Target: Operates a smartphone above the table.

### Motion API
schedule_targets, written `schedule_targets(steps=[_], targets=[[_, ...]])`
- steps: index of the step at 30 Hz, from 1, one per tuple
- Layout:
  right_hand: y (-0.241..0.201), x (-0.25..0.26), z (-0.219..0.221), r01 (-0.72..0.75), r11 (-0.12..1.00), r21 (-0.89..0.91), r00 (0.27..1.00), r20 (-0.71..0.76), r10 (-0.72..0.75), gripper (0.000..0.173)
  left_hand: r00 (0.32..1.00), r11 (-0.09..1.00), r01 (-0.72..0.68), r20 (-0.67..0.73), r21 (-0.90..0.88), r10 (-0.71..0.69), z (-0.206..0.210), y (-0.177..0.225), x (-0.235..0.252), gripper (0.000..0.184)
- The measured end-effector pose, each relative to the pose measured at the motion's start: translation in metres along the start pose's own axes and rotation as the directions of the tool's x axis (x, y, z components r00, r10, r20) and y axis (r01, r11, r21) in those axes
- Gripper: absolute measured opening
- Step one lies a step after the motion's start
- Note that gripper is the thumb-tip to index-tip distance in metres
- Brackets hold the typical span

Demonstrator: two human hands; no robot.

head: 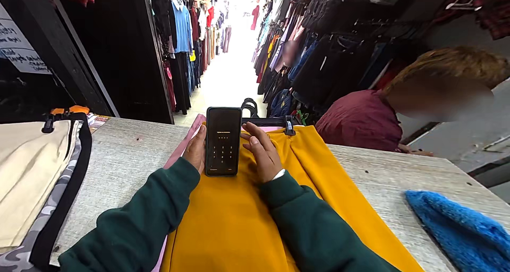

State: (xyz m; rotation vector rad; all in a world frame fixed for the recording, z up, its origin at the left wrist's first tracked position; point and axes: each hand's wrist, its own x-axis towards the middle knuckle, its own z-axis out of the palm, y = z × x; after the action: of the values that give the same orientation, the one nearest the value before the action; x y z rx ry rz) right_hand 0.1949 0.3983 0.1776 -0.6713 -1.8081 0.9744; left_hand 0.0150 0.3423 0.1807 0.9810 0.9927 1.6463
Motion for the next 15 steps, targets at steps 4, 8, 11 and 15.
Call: schedule_targets(steps=[4, 8, 11, 15], targets=[[0.0017, 0.0001, -0.0002, 0.015, 1.000, -0.009, 1.000, -0.008, -0.015, 0.063, 0.999, 0.998, 0.042, 0.012, 0.045, -0.042, 0.0000, 0.0018, -0.0006, 0.071], [0.0030, 0.0003, 0.0005, 0.091, 0.993, -0.070, 0.995, -0.037, -0.094, 0.060, 0.999, 0.998, 0.038, 0.021, 0.040, -0.039, 0.0008, 0.0031, -0.0015, 0.063], [0.0017, 0.0000, 0.0025, 0.132, 0.986, -0.099, 0.989, -0.055, -0.137, 0.055, 1.000, 1.000, -0.007, 0.017, -0.018, 0.007, 0.0005, 0.0006, -0.0009, 0.041], [0.0006, 0.0002, 0.0027, -0.077, 0.997, -0.030, 0.997, -0.006, 0.077, 0.054, 0.999, 0.999, -0.029, 0.038, -0.022, 0.029, -0.0018, -0.0026, 0.0007, 0.057]])
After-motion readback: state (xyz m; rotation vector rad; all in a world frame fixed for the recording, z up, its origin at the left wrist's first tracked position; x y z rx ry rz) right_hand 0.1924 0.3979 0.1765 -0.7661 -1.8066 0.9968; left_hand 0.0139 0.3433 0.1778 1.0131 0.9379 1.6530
